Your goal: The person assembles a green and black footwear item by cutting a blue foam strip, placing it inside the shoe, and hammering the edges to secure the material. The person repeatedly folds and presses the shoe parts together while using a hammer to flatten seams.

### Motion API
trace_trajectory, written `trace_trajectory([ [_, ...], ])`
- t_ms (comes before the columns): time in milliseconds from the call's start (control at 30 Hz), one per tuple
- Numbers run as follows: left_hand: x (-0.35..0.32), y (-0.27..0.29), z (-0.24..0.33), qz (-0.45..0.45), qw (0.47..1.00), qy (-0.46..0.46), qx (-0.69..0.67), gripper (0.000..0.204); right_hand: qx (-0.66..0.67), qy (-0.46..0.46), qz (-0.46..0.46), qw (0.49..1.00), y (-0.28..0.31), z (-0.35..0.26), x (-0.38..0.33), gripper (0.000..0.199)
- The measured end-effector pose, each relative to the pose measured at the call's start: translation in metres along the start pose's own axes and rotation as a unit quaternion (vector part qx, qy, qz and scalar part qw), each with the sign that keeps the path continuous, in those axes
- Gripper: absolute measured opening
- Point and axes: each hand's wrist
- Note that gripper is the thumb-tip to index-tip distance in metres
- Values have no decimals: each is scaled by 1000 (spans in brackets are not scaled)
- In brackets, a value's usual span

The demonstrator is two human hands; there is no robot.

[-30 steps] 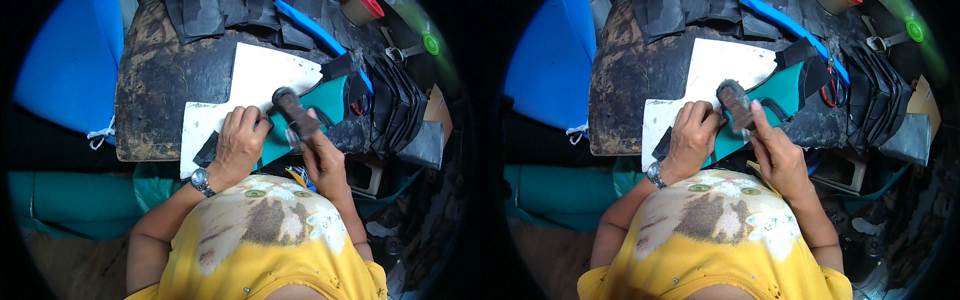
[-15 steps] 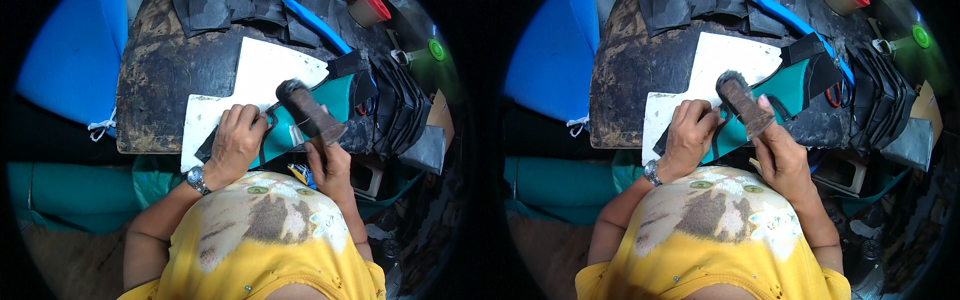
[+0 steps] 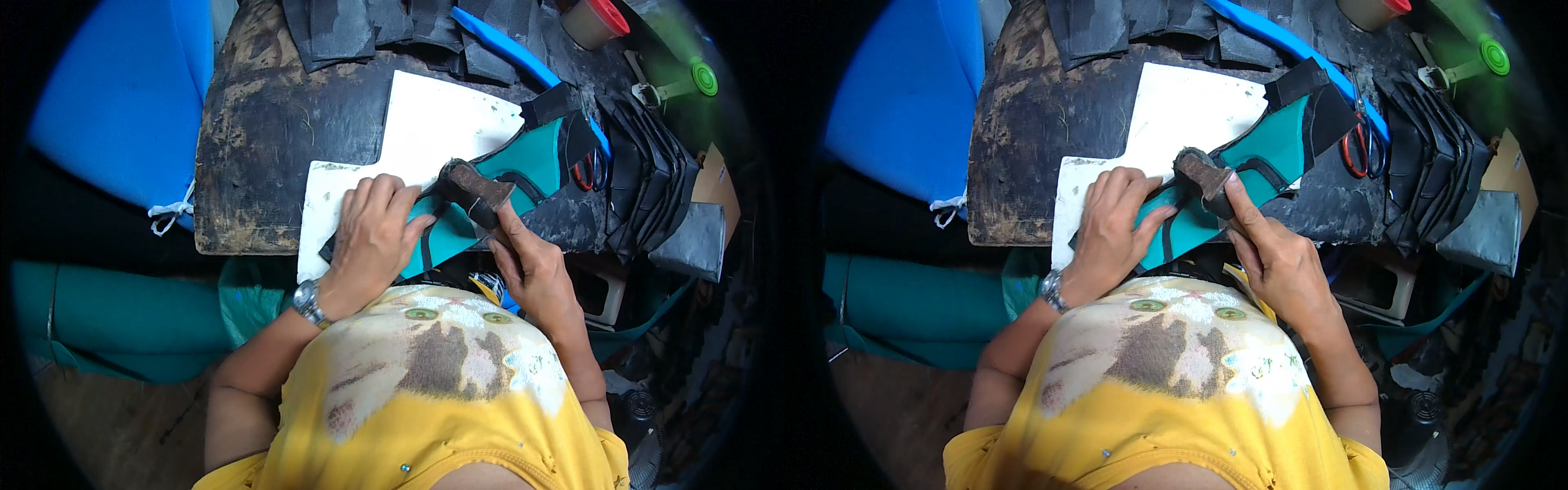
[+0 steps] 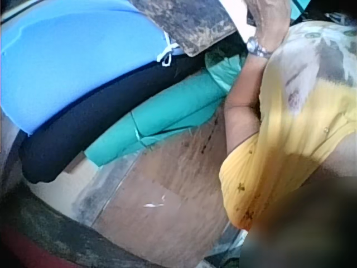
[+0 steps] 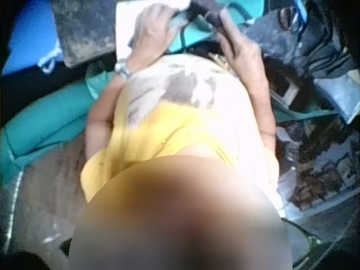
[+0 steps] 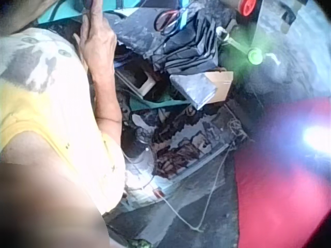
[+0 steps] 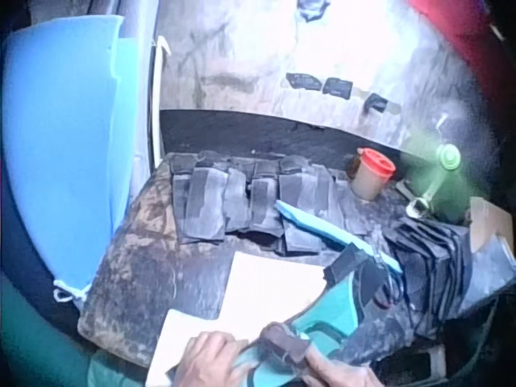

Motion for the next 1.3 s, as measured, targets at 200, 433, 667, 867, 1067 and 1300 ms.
trace_trajectory([
  [200, -11, 2, -5, -7, 999, -32, 29, 26, 12, 39, 74, 996, -6, 5, -5, 68],
  [433, -4, -8, -4, 19, 998, -40, 44, 20, -6, 62, 76, 995, -5, 13, 3, 65],
  [667, 18, -22, -5, 33, 996, -49, 65, 16, 36, -31, 1, 999, -15, 12, 5, 64],
  [867, 13, -18, -8, 43, 996, -50, 58, 16, 45, 30, 106, 993, -19, 16, 2, 65],
  [1067, 5, -6, -6, 40, 997, -8, 61, 20, 36, -19, 24, 999, -26, 16, 1, 67],
  [1300, -4, -6, -11, 40, 995, -47, 78, 21, 41, 65, 88, 993, -18, 14, 2, 67],
])
Point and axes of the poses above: each hand's wrist, its own x-axis towards the middle knuckle, its own y-axis out of the back of the hand, z = x × y, and after that the axes turned 1 degree about -z, right-handed
